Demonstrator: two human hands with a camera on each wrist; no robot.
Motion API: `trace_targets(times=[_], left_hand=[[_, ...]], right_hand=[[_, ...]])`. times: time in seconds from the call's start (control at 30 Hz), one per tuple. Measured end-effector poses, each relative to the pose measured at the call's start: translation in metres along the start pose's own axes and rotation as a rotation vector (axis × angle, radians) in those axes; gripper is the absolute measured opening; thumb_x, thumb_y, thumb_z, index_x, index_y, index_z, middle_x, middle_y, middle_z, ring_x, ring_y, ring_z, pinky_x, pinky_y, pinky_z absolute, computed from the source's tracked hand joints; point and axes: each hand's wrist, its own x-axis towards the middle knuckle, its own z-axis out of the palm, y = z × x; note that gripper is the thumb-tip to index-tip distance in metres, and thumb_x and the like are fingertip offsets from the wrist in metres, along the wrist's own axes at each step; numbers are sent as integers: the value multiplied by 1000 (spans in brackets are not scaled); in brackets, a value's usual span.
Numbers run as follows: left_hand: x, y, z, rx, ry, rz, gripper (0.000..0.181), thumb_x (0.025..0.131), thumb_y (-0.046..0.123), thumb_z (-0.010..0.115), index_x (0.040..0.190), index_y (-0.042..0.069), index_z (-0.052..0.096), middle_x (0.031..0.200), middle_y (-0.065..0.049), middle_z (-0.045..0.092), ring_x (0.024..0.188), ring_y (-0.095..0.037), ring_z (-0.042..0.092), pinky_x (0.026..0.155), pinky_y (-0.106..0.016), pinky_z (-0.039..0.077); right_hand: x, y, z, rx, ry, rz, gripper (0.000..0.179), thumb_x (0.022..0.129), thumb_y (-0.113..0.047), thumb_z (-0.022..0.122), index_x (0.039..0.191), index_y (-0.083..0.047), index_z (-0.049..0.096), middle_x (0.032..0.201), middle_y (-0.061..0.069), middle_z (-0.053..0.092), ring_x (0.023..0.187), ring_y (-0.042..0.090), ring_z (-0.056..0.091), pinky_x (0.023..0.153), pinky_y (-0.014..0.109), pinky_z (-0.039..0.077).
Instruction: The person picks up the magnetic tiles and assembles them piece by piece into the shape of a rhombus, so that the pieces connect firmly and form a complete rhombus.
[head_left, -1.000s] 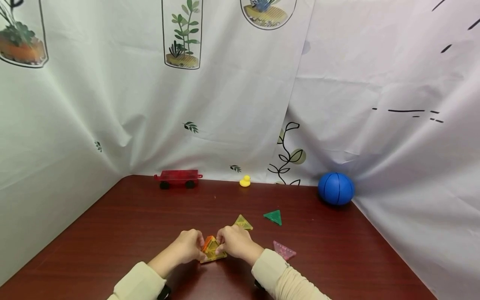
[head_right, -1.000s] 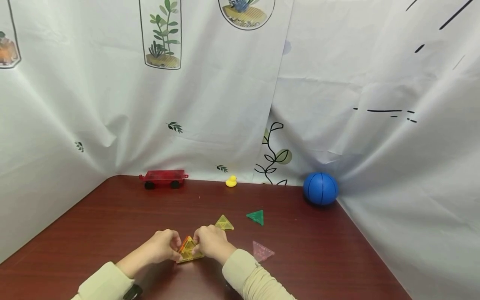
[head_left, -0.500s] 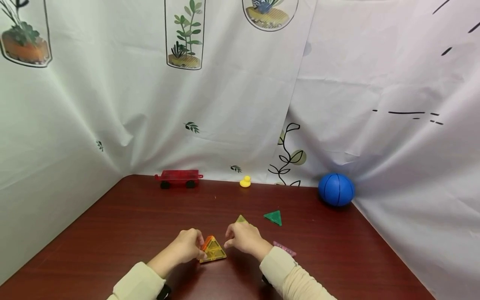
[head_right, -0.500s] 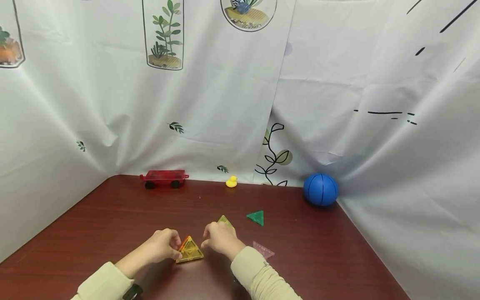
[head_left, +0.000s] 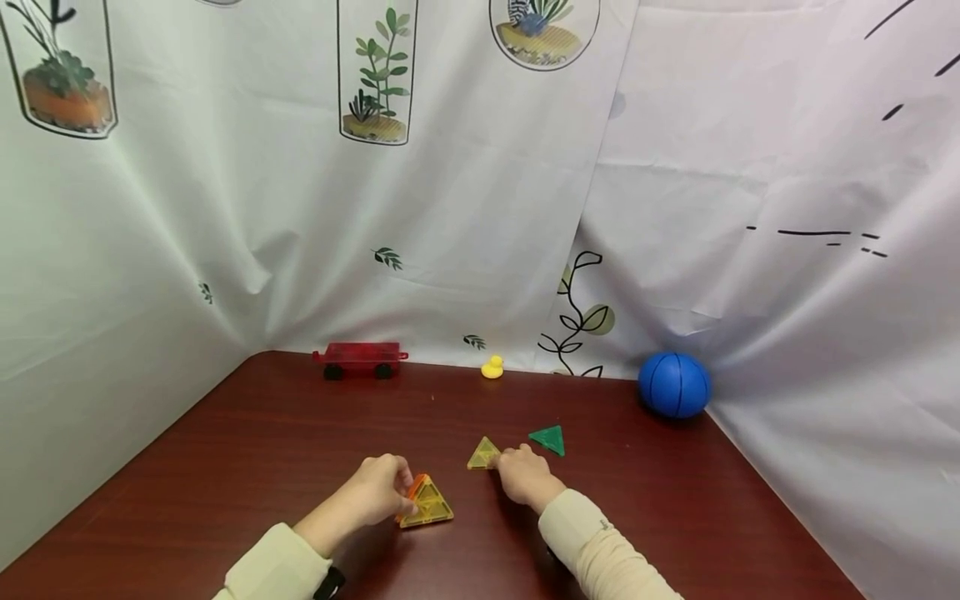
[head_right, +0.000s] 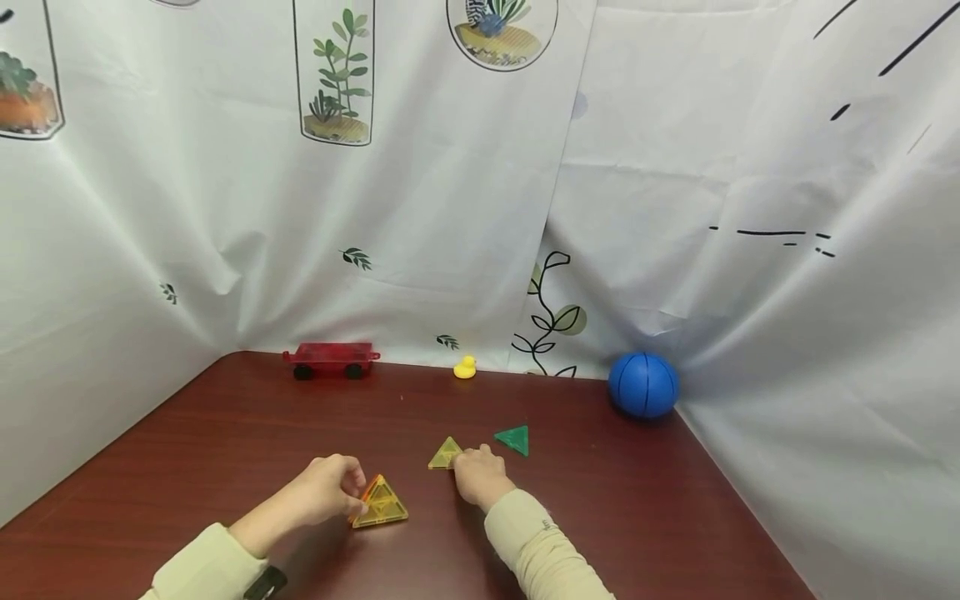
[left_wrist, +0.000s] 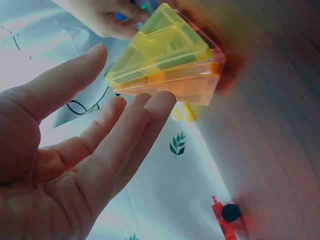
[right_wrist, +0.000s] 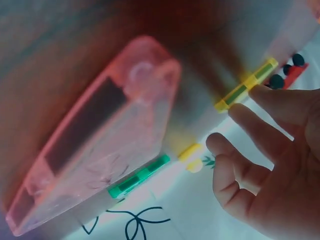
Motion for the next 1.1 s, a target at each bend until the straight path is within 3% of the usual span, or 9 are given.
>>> trace_targets(times=[0.4,0.57,0.77,0.9,1.1], left_hand=[[2,14,1,20,23,69,27,59,8,78,71,6,54,61,4,51,57,-11,46,51,-26,40],[1,22,6,15,6,122,24,60,7,77,72,5,55,61,4,53,59,-12,49,51,-27,41],[7,31,20,-2,-55,179,23,62,7,76,72,5,55,61,5,53,59,-11,50,53,-28,41],[15,34,34,11,-59,209,22,62,6,75,70,5,55,59,5,51,56,-10,47,52,-27,39],[28,41,52,67,-77,156,19,66,10,73,66,10,54,61,3,48,56,-12,44,49,-27,37]], right_hand=[[-34,5,-7,-19,43,-122,18,81,-10,58,90,-22,68,76,-2,54,74,22,50,55,31,42],[-45,5,-9,3,13,-160,15,80,-12,61,88,-21,68,74,-5,52,72,19,51,56,30,42],[-54,5,-10,16,-9,-169,14,81,-12,59,84,-21,70,71,-6,51,70,17,51,57,30,43],[-58,3,-8,-8,7,-188,12,80,-13,60,81,-21,70,69,-6,51,68,15,52,60,29,43],[-65,2,-8,-42,55,-223,10,78,-14,61,75,-21,68,64,-6,48,63,13,51,57,27,41]])
